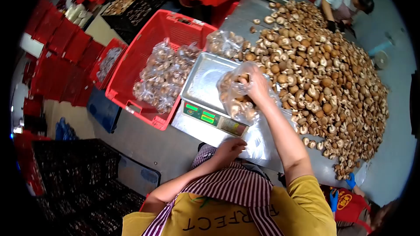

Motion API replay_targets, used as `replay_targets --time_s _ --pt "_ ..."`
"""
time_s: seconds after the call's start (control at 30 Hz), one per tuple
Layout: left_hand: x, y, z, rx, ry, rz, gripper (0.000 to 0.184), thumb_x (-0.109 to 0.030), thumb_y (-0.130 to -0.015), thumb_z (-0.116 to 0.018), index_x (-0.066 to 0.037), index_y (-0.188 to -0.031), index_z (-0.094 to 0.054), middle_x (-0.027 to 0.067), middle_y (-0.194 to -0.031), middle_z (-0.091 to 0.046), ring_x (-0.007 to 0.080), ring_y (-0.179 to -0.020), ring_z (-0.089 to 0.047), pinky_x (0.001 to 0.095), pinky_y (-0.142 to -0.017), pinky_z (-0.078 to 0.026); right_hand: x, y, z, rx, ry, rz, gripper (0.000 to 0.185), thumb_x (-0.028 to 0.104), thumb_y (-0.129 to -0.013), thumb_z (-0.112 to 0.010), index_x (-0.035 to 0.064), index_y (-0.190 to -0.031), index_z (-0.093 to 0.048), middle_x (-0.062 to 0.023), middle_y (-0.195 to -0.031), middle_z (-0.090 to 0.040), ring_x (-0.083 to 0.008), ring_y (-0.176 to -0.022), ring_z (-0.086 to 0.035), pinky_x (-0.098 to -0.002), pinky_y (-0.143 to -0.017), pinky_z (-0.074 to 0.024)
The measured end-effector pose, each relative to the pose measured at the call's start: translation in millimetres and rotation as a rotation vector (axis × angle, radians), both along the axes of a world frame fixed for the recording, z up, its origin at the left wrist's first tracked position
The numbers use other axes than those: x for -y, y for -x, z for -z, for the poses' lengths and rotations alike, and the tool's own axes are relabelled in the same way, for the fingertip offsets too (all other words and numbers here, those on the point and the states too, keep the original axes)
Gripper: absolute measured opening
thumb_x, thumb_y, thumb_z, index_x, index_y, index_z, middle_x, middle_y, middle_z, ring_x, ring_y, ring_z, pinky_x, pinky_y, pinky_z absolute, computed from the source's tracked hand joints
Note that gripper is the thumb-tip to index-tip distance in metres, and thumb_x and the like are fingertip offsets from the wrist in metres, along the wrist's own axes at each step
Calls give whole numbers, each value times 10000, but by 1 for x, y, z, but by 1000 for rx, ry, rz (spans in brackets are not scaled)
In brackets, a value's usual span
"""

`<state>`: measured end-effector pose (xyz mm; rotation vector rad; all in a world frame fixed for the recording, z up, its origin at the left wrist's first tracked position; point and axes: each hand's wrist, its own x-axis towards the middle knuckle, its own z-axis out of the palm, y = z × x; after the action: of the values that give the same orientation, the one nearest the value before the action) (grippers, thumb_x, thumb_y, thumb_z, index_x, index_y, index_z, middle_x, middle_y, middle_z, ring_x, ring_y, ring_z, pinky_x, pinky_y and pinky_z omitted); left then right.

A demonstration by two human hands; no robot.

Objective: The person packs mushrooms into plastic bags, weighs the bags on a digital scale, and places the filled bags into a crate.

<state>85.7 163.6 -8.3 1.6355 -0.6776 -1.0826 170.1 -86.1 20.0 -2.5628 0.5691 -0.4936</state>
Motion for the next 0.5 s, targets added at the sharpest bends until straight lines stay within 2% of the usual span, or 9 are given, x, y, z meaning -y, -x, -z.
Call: replay_targets --time_s 0.1,0.17,0.23,0.3,0.37,0.4,0.43,0.47,0.5 --pt "-9 -10 6 -53 31 -97 171 -41 -926 -571 0 -1081 -632 53 -932 -680 112 -814 -607 239 -754 -497 -4 37 -55 5 -59 -52 461 314 -845 -669 39 -1206 -584 -213 -1204 -597 -359 -1036 -602 -463 -877 -502" --pt "-15 -25 -9 -22 71 -237 153 -43 -902 -588 -7 -1034 -658 75 -848 -676 126 -784 -614 256 -715 -491 -1 64 -103 -250 -552 83 454 316 -883 -633 55 -1251 -577 -171 -1242 -579 -306 -1123 -584 -456 -922 -490" --pt "-16 -42 -19 -1 129 -344 135 -25 -911 -565 -1 -1011 -653 55 -819 -663 106 -752 -592 235 -697 -474 62 89 -82 -27 -683 200 538 420 -897 -614 57 -1289 -550 -162 -1288 -568 -275 -1150 -577 -439 -898 -509" --pt "-12 -62 -40 356 135 -401 143 -12 -880 -588 3 -1010 -645 71 -842 -645 134 -736 -590 250 -678 -478 84 124 -112 525 -1126 330 669 504 -894 -602 40 -1362 -482 -189 -1272 -573 -272 -1131 -579 -426 -910 -501" --pt "2 -77 -68 589 165 -451 186 1 -822 -629 1 -1008 -641 101 -890 -623 197 -766 -601 288 -692 -490 107 146 -96 548 -961 493 779 561 -893 -574 23 -1426 -395 -216 -1304 -544 -299 -1165 -563 -425 -985 -474" --pt "9 -87 -69 746 212 -416 275 18 -796 -658 -12 -1068 -630 122 -964 -615 233 -836 -621 309 -761 -497 87 144 -105 344 -803 524 835 629 -869 -547 61 -1453 -367 -194 -1336 -536 -282 -1183 -552 -457 -1007 -443" --pt "19 -93 -81 840 186 -401 373 -29 -762 -710 -7 -1119 -603 139 -1039 -604 264 -923 -603 339 -810 -488 63 143 -114 141 -639 544 892 697 -844 -521 99 -1481 -338 -172 -1369 -528 -265 -1202 -541 -488 -1029 -411" --pt "32 -97 -88 966 183 -408 472 -131 -725 -770 -7 -1143 -590 147 -1083 -595 298 -999 -576 379 -865 -471 52 145 -110 3 -681 491 895 666 -851 -541 46 -1466 -345 -227 -1389 -480 -309 -1232 -521 -428 -1040 -428" --pt "42 -102 -93 989 191 -364 598 -258 -696 -799 -25 -1194 -566 159 -1129 -578 329 -1073 -537 429 -920 -433 42 147 -86 -39 -614 482 889 631 -839 -588 35 -1458 -360 -220 -1350 -511 -308 -1193 -537 -413 -1004 -440"
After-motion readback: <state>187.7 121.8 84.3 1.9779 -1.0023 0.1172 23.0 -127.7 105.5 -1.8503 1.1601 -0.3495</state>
